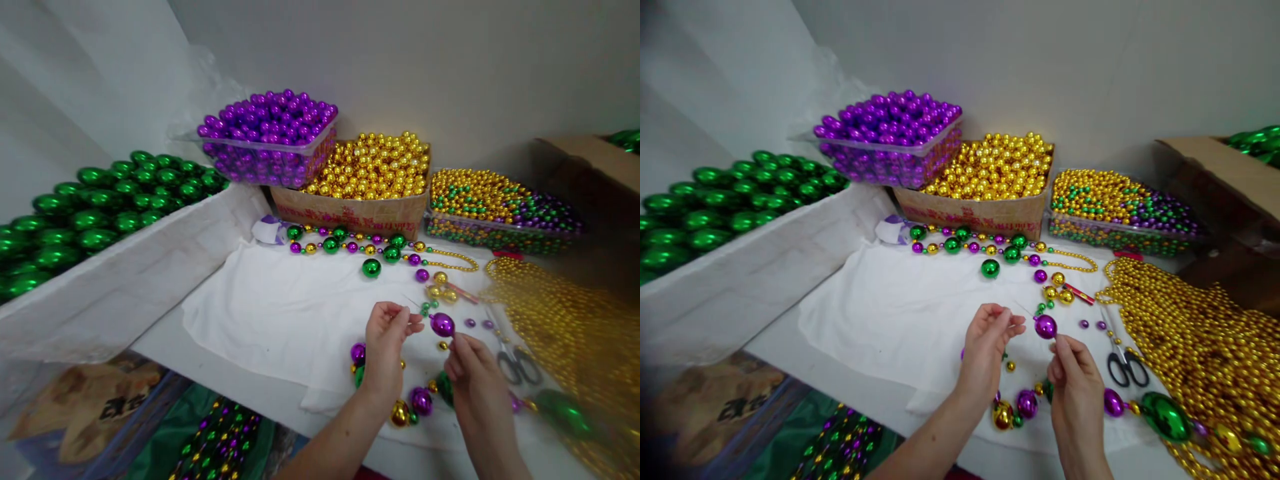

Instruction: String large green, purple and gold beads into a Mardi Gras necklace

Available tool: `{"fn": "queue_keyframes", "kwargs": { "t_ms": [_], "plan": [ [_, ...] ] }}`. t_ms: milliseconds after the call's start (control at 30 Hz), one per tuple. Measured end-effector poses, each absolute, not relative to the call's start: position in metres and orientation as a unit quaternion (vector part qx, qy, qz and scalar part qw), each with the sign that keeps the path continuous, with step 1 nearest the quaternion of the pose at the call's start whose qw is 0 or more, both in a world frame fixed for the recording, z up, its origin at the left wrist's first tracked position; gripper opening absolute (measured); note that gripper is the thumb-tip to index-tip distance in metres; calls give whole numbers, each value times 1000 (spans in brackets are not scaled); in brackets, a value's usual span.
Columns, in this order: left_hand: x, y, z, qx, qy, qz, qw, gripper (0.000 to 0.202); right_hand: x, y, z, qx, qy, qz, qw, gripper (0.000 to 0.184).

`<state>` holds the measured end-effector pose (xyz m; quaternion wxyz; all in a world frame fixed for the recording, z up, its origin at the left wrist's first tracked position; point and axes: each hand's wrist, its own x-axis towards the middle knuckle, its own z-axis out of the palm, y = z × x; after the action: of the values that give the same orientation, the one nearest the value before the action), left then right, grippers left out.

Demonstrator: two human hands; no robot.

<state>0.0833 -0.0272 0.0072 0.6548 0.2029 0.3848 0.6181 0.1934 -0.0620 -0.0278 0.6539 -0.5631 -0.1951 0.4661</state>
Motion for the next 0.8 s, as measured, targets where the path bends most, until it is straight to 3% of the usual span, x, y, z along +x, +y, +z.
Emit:
{"fn": "queue_keyframes", "kwargs": {
  "t_ms": [100, 267, 400, 533, 633, 800],
  "plan": [
    [83, -22, 4, 220, 406, 585, 667, 34, 195, -61, -33, -554, -208, 504, 629, 34],
    [77, -16, -2, 338, 442, 529, 640, 27, 197, -64, -36, -576, -271, 504, 584, 35],
    [70, -15, -3, 399, 468, 499, 610, 25, 201, -70, -33, -625, -478, 360, 501, 52],
    [67, -14, 2, 451, 474, 473, 590, 21, 199, -71, -28, -653, -584, 193, 441, 36],
    [69, -13, 5, 470, 454, 454, 605, 22, 202, -67, -26, -657, -551, 216, 467, 20],
    [74, -8, 8, 442, 422, 459, 644, 23, 225, -61, -22, -660, -511, 283, 473, 18]
  ]
}}
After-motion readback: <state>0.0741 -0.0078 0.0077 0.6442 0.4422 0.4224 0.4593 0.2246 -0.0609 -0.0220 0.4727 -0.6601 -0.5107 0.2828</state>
